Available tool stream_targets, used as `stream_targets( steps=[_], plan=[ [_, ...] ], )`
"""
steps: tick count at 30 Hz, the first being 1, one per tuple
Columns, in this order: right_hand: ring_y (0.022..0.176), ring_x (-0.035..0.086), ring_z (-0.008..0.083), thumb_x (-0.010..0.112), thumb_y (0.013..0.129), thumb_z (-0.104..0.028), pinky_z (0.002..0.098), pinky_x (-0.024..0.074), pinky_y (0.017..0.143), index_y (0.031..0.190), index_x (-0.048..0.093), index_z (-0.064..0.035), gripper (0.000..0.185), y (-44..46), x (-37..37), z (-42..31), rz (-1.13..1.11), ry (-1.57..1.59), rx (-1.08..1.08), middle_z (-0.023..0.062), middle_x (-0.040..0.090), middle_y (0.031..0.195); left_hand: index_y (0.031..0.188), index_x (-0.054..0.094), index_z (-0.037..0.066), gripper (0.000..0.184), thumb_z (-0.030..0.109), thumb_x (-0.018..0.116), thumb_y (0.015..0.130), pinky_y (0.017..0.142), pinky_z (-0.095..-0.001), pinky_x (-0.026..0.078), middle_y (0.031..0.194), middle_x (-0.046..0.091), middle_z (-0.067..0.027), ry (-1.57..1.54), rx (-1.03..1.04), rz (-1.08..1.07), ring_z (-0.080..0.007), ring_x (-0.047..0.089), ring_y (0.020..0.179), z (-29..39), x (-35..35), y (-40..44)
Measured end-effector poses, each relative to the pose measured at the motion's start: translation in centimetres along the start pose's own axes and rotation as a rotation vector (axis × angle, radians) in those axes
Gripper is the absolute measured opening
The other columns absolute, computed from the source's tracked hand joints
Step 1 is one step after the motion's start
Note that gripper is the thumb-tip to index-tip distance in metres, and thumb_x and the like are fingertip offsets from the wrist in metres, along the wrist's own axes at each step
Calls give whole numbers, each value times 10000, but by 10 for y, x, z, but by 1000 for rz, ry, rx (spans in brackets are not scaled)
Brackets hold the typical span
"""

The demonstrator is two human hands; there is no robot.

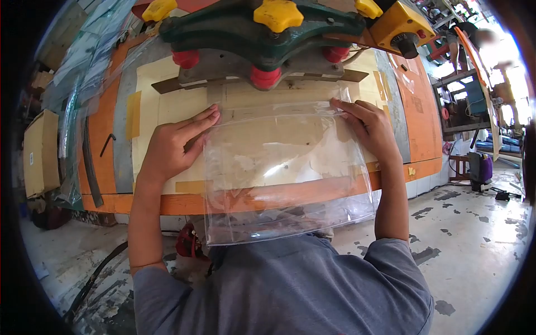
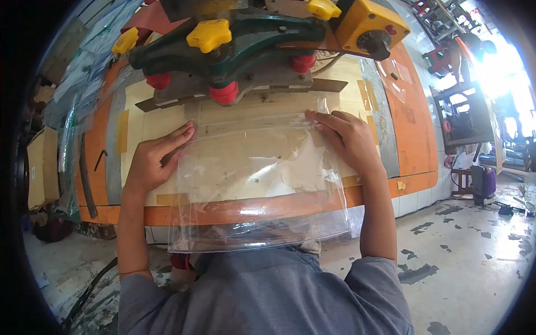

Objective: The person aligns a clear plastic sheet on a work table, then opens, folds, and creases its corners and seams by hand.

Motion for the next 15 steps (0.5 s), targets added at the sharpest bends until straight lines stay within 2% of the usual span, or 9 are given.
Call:
stream_targets(
  steps=[3,5,15],
  plan=[
    [735,633,304,663,942,-121,425,507,712,1214,756,-145,288,1,1,0,8,15,-33,118,639,797,1316,691,115,483,-4,694,847,921,-335,595,1342,686,-56,15,14,12,-260,694,1163,0,-1,-1],
    [736,633,305,664,942,-124,428,507,720,1228,752,-149,300,0,1,1,4,0,-7,119,640,795,1343,668,85,560,-84,633,810,1011,-345,555,1384,660,-83,-45,-27,-51,-285,668,1219,-1,-1,-2],
    [735,635,290,653,925,-94,410,510,729,1241,745,-123,331,-1,2,2,0,6,4,121,648,816,1345,668,102,541,-46,663,824,978,-342,572,1382,662,-65,-8,-6,-45,-275,684,1188,-3,0,-2]
  ],
)
Point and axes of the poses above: each hand's wrist, its own y-axis towards the middle knuckle, its own x-axis out of the palm, z = x × y, the point moved 2 cm from there along y, towards the middle knuckle
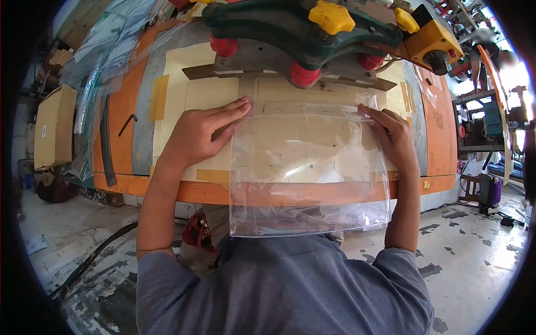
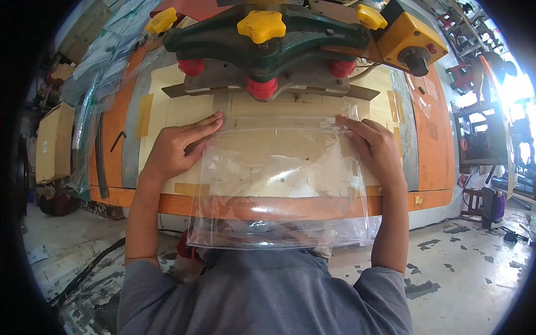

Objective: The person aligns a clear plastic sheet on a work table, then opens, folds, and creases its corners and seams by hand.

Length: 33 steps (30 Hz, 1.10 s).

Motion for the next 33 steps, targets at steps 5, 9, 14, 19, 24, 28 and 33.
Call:
stream_targets(
  steps=[5,9,14,19,24,28,33],
  plan=[
    [739,633,291,651,926,-92,411,510,735,1238,747,-130,329,1,0,-2,1,3,-5,124,653,823,1341,671,100,532,-40,664,827,966,-339,574,1382,662,-68,-3,6,0,-275,685,1185,0,0,0],
    [744,632,295,653,929,-96,413,508,736,1235,750,-136,323,1,0,-3,10,6,9,125,651,823,1335,675,99,531,-46,661,825,961,-338,575,1382,662,-67,-20,-20,-10,-276,689,1179,1,-1,0],
    [750,637,301,656,938,-103,419,508,732,1232,751,-138,311,0,0,-2,1,1,17,128,657,828,1343,672,103,560,-66,649,810,992,-334,563,1379,665,-67,-13,-36,-15,-275,679,1199,0,0,0],
    [786,661,283,625,941,-31,380,521,755,1255,735,-94,338,0,-4,-1,-42,-32,39,143,677,876,1328,681,100,528,-41,665,820,985,-340,565,1359,675,-75,-8,18,24,-275,675,1200,2,0,2],
    [784,656,304,643,952,-87,392,516,742,1251,735,-97,313,1,-5,-5,-30,-17,-15,139,663,854,1327,684,103,492,-4,704,848,977,-346,574,1344,683,-78,17,34,39,-281,673,1202,5,0,4],
    [762,653,305,660,952,-152,421,517,716,1211,757,-140,277,0,-1,-1,11,-1,-6,112,675,831,1334,681,106,502,-6,702,846,978,-348,574,1349,680,-76,13,5,36,-277,672,1204,4,0,2],
    [759,657,300,661,950,-148,424,521,715,1208,760,-147,276,0,-1,-1,20,0,-17,111,677,831,1339,677,105,510,-11,699,843,980,-347,574,1355,678,-70,15,14,28,-266,674,1205,3,1,3]
  ],
)
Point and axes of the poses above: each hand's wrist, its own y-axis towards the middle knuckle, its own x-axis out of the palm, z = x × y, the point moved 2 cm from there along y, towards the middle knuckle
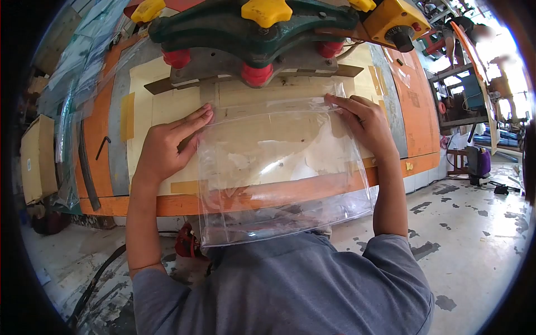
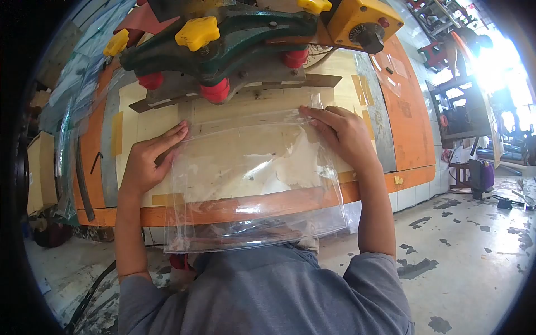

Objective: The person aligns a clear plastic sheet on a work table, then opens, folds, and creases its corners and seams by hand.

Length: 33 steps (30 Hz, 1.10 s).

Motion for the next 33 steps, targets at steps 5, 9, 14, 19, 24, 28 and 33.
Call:
stream_targets(
  steps=[5,9,14,19,24,28,33],
  plan=[
    [755,655,301,663,949,-149,423,522,713,1202,762,-152,272,1,0,0,0,-7,-9,112,673,828,1341,675,105,514,-18,691,842,977,-342,575,1353,679,-74,-9,2,8,-266,674,1206,1,0,0],
    [756,654,301,667,946,-150,421,522,713,1197,762,-147,268,1,-1,-1,-13,-18,15,114,673,830,1340,675,105,515,-20,689,840,972,-343,578,1345,684,-78,-4,-1,4,-268,678,1199,1,0,0],
    [759,659,300,668,945,-145,415,528,718,1197,763,-146,270,1,0,-2,11,1,-15,112,690,844,1338,679,111,532,-14,697,821,924,-340,589,1350,684,-60,16,16,19,-267,696,1159,0,1,0],
    [775,670,306,669,945,-146,423,535,730,1208,763,-150,279,1,1,2,-4,-4,1,114,705,858,1317,691,125,533,8,706,797,790,-334,592,1392,662,-28,122,66,15,-261,723,1066,-1,-1,0],
    [777,670,309,674,944,-162,424,535,735,1210,763,-151,281,0,0,1,-8,-17,16,115,704,858,1352,643,150,579,34,715,789,774,-349,587,1428,638,-17,162,45,11,-267,724,1047,-2,1,0],
    [795,675,307,673,945,-172,421,535,736,1209,763,-153,280,1,0,3,-11,-15,-4,115,702,860,1375,621,160,602,41,719,793,808,-366,594,1424,639,-18,137,49,21,-284,717,1069,-3,1,1],
    [804,676,306,676,945,-171,419,536,736,1205,763,-150,276,1,-1,2,-18,-25,0,116,699,860,1367,626,154,586,35,721,800,856,-380,594,1415,644,-29,138,40,18,-288,707,1103,-3,1,1]
  ],
)
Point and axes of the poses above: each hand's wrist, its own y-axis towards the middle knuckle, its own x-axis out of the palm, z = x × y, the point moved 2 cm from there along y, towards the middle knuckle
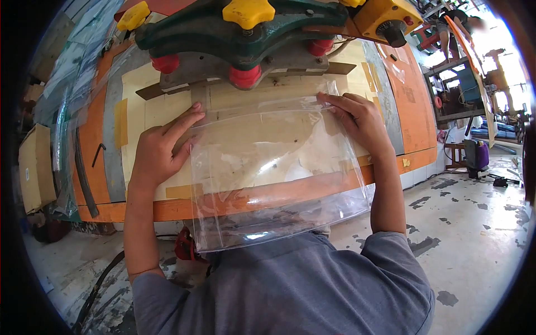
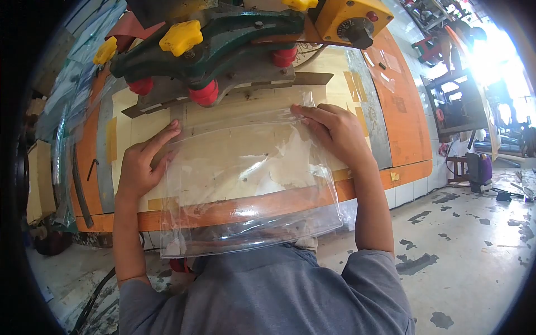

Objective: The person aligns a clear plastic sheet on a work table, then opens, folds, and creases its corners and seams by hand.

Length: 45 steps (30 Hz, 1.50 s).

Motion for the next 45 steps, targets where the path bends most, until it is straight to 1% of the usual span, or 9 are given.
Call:
stream_targets(
  steps=[2,4,7,25,32,37,39,43,45],
  plan=[
    [803,676,307,677,944,-170,418,535,735,1201,764,-148,272,0,0,1,5,8,0,115,698,859,1366,627,155,589,33,724,798,861,-382,594,1411,647,-32,-11,-7,-4,-289,706,1108,1,-1,0],
    [773,653,300,650,964,-126,395,521,730,1252,741,-116,302,0,1,1,5,11,-43,126,681,860,1365,628,156,592,32,728,796,866,-384,594,1408,649,-34,-21,-14,-5,-290,705,1113,1,-1,0],
    [794,675,303,679,942,-166,415,535,731,1186,769,-145,261,0,0,-3,22,4,-5,114,699,857,1363,630,155,591,28,730,795,869,-385,595,1403,652,-37,-23,-12,3,-291,701,1124,1,-1,1],
    [769,663,302,673,937,-143,419,527,726,1206,763,-141,283,1,3,2,34,39,-26,112,686,842,1358,631,144,546,57,731,828,865,-385,593,1392,659,-38,-20,-20,4,-293,707,1112,0,0,1],
    [739,642,296,673,935,-126,414,515,709,1214,756,-133,292,1,1,-2,8,37,-10,107,656,821,1347,640,143,539,49,733,824,816,-375,593,1405,650,-26,-48,-30,3,-292,725,1045,1,-2,2],
    [718,637,280,680,913,-75,395,508,691,1216,753,-122,315,1,1,-4,10,-12,-4,109,651,806,1358,631,153,543,78,738,831,781,-374,595,1420,638,-13,-32,-8,31,-289,735,989,1,-3,0],
    [712,635,280,679,908,-70,399,508,688,1219,752,-122,324,1,2,-3,15,5,-12,109,646,798,1364,623,116,601,-35,686,786,979,-372,569,1431,628,-53,-79,-87,-63,-315,672,1187,1,-4,-1],
    [700,631,286,678,892,-55,407,505,674,1226,748,-122,348,1,2,-5,24,1,-16,109,630,777,1368,624,128,595,-10,700,794,951,-373,578,1440,623,-33,-95,-118,-84,-305,688,1152,-1,-3,-2],
    [688,623,281,684,885,-52,405,499,663,1227,749,-128,356,0,2,-3,38,-42,-45,104,617,762,1369,626,136,591,13,707,797,911,-375,587,1453,613,-16,-42,-65,-41,-303,703,1109,-4,-2,-3]
  ],
)
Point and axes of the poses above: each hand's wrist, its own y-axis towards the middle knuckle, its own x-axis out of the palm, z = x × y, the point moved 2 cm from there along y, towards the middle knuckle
